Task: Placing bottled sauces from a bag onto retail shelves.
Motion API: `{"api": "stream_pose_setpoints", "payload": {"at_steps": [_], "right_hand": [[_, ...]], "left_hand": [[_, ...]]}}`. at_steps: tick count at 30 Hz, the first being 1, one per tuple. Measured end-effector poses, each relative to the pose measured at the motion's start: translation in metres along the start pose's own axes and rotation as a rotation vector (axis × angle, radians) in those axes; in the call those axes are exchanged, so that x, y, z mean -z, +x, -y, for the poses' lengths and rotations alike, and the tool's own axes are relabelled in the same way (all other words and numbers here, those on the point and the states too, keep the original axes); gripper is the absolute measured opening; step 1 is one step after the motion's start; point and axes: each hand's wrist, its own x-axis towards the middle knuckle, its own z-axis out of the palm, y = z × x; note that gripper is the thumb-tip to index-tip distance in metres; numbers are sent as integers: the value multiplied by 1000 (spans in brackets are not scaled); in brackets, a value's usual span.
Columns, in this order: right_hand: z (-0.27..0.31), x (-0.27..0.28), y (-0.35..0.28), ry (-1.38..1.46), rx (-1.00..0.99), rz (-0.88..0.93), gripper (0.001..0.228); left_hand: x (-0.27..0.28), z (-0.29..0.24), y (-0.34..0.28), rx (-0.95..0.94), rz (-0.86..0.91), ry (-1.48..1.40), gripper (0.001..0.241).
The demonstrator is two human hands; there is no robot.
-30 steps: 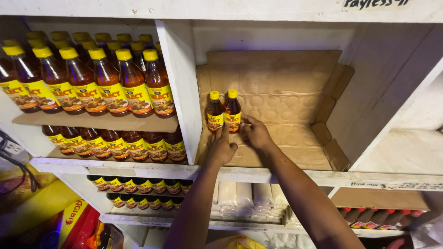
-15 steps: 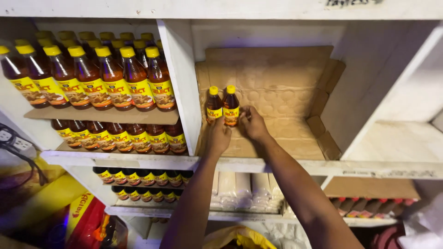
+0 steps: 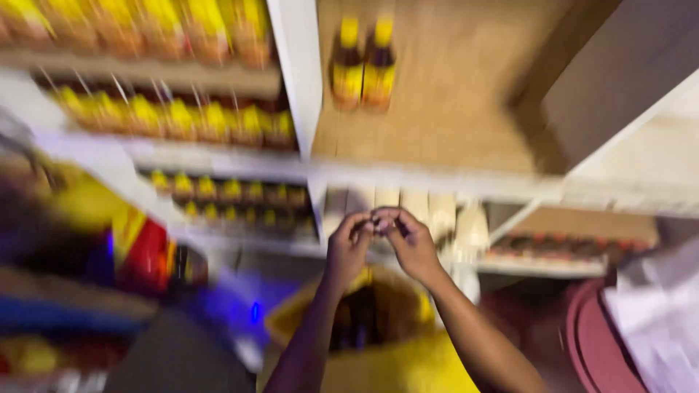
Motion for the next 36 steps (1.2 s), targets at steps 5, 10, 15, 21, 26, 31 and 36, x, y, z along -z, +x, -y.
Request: {"api": "stream_pose_setpoints", "payload": {"at_steps": [5, 10, 15, 21, 26, 31, 36], "right_hand": [[-63, -5, -67, -97, -143, 8, 18], [-115, -12, -106, -76, -317, -34, 28], [-137, -16, -122, -95, -388, -67, 27], [-201, -7, -145, -157, -394, -36, 27], [-261, 2, -167, -196, -547, -11, 26], [-313, 0, -190, -344, -746, 54, 27], [-337, -2, -196, -504, -828, 221, 33]], "left_hand": [[7, 67, -72, 266, -29, -22, 29], [4, 115, -111, 432, -78, -52, 30], [6, 139, -126, 498, -53, 79, 31], [17, 165, -130, 469, -22, 276, 24], [40, 221, -141, 583, -31, 317, 23], [55, 274, -157, 771, 50, 398, 30], [44, 311, -176, 863, 132, 498, 36]]}}
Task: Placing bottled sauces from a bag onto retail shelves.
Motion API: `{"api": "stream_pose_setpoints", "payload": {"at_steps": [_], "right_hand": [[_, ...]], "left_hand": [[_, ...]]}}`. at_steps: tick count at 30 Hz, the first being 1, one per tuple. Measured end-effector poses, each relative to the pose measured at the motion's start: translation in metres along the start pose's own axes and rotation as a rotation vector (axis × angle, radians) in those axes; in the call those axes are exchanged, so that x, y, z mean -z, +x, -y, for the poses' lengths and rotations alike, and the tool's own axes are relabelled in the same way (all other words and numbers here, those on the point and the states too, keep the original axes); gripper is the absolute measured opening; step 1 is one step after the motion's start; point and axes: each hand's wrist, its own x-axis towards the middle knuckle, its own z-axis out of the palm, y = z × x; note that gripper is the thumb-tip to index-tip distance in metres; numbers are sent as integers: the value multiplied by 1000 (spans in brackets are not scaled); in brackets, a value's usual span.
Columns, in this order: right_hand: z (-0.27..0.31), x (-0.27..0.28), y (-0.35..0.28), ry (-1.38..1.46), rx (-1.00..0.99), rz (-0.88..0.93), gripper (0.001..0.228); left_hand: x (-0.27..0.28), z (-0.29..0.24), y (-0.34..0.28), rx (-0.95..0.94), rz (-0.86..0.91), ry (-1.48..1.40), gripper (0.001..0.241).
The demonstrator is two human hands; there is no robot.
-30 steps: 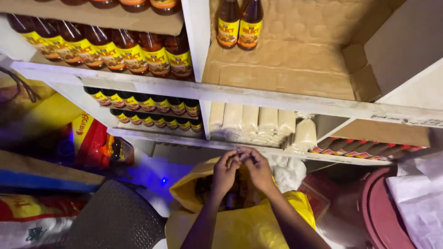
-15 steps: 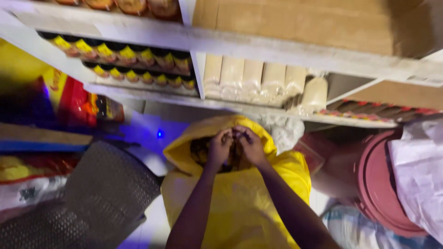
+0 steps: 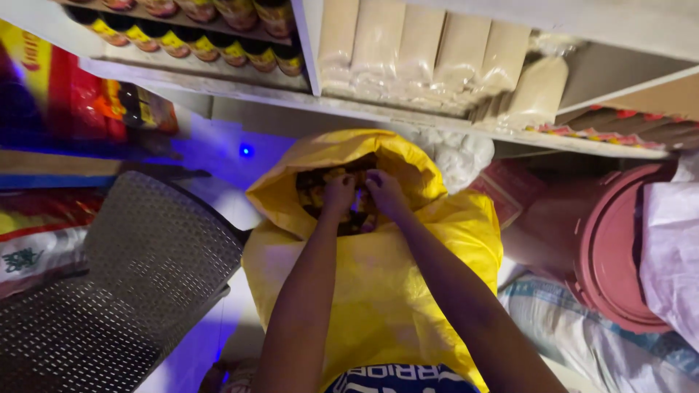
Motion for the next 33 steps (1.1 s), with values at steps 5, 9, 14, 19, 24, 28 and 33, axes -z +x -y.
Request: {"api": "stream_pose_setpoints", "payload": {"at_steps": [5, 9, 14, 19, 24, 28, 33], "right_hand": [[-59, -41, 29, -68, -53, 82, 34], [-126, -77, 53, -1192, 462, 172, 30], [-152, -82, 98, -1007, 352, 220, 32], [-188, -119, 84, -723, 180, 323, 35], [-153, -105, 67, -293, -59, 417, 53], [-230, -148, 99, -148, -146, 361, 44], [-130, -100, 71, -152, -149, 474, 50]], "left_hand": [[-40, 50, 33, 69, 44, 68, 35], [-64, 66, 59, 107, 253, 273, 43], [-89, 77, 104, 269, 472, 485, 58], [-66, 68, 68, 361, 436, 359, 54], [-64, 90, 39, 166, 127, 106, 38], [-90, 137, 64, 298, 102, 60, 43], [-64, 111, 74, 300, 58, 181, 38]]}}
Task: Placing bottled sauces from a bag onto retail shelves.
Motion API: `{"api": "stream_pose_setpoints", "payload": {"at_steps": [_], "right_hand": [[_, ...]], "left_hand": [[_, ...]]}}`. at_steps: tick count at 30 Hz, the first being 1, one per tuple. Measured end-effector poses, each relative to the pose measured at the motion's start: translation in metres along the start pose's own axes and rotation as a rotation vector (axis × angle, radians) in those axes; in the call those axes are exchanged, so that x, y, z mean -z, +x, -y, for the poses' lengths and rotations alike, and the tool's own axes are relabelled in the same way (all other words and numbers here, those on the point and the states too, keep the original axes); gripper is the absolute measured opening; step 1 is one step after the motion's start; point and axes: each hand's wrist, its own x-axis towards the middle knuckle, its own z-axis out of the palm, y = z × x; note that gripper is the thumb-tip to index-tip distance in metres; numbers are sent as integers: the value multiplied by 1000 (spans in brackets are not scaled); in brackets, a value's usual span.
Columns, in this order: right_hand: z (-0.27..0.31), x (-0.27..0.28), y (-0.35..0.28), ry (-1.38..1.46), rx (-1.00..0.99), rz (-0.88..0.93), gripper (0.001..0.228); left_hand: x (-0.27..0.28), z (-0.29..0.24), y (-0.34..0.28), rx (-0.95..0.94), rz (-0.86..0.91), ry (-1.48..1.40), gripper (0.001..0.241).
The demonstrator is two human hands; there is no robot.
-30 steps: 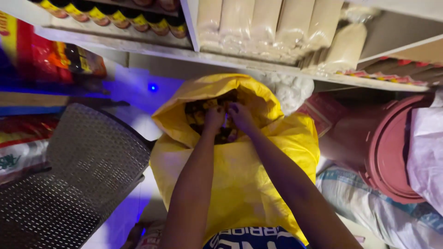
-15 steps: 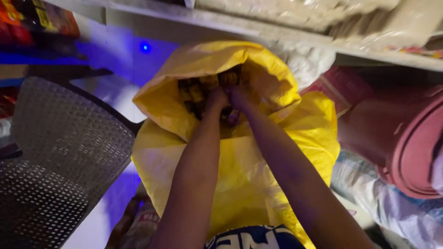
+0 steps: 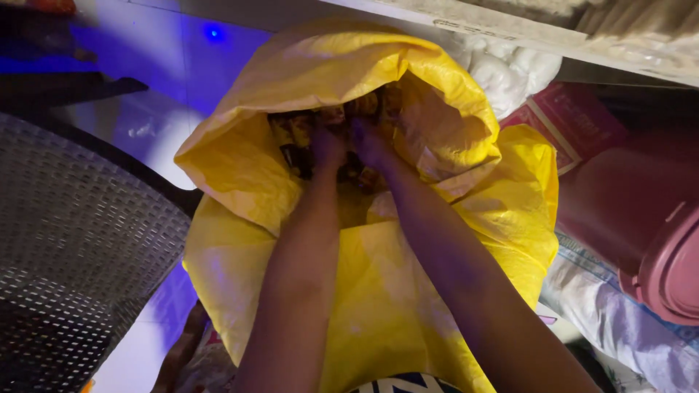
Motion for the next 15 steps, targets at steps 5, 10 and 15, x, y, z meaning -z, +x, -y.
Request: {"api": "stream_pose_setpoints", "payload": {"at_steps": [5, 10, 15], "right_hand": [[-55, -21, 46, 321, 48, -50, 55], [49, 11, 13, 280, -29, -25, 68], [-68, -47, 78, 203, -60, -27, 70]], "left_hand": [[-36, 59, 56, -26, -23, -45, 41], [-48, 69, 57, -132, -26, 58, 38], [-128, 207, 160, -685, -241, 321, 24]]}}
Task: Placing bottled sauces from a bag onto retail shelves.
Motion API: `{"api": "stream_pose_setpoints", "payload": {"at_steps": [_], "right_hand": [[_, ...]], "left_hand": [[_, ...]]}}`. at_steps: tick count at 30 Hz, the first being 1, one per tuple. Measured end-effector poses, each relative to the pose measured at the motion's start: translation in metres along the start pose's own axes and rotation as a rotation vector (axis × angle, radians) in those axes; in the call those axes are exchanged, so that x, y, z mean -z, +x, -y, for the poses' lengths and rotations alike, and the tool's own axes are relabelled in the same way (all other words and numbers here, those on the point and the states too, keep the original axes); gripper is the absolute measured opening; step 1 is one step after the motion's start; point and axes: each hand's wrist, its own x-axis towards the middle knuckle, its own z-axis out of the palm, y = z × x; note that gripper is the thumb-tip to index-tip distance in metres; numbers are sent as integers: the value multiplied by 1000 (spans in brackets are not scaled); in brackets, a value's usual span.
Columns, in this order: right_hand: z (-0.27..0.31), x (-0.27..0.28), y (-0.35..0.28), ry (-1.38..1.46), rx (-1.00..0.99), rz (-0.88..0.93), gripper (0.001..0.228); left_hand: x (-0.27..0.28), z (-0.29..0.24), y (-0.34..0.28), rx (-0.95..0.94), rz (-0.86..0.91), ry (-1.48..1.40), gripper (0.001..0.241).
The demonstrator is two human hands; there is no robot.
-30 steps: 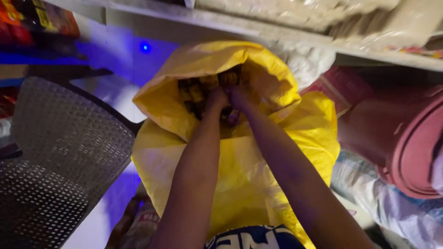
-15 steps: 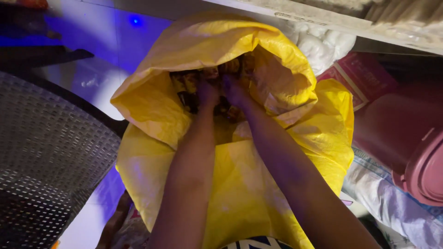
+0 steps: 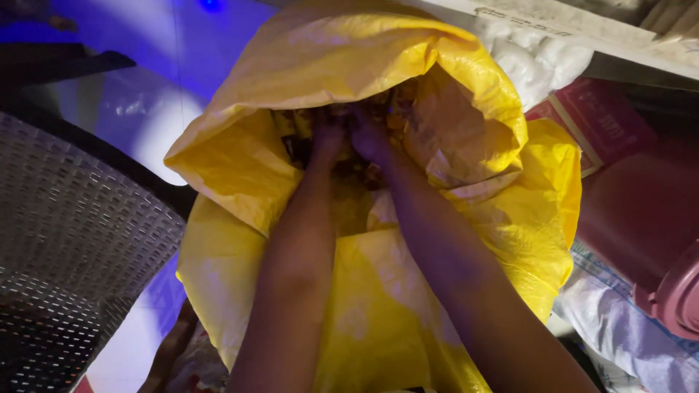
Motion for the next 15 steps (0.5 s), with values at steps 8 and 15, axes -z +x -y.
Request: {"api": "stream_pose_setpoints", "payload": {"at_steps": [8, 15], "right_hand": [[58, 18, -41, 34, 405, -73, 55], [2, 15, -1, 160, 444, 55, 46]], "left_hand": [[91, -44, 15, 299, 171, -612, 32], [141, -106, 11, 746, 281, -759, 69]]}}
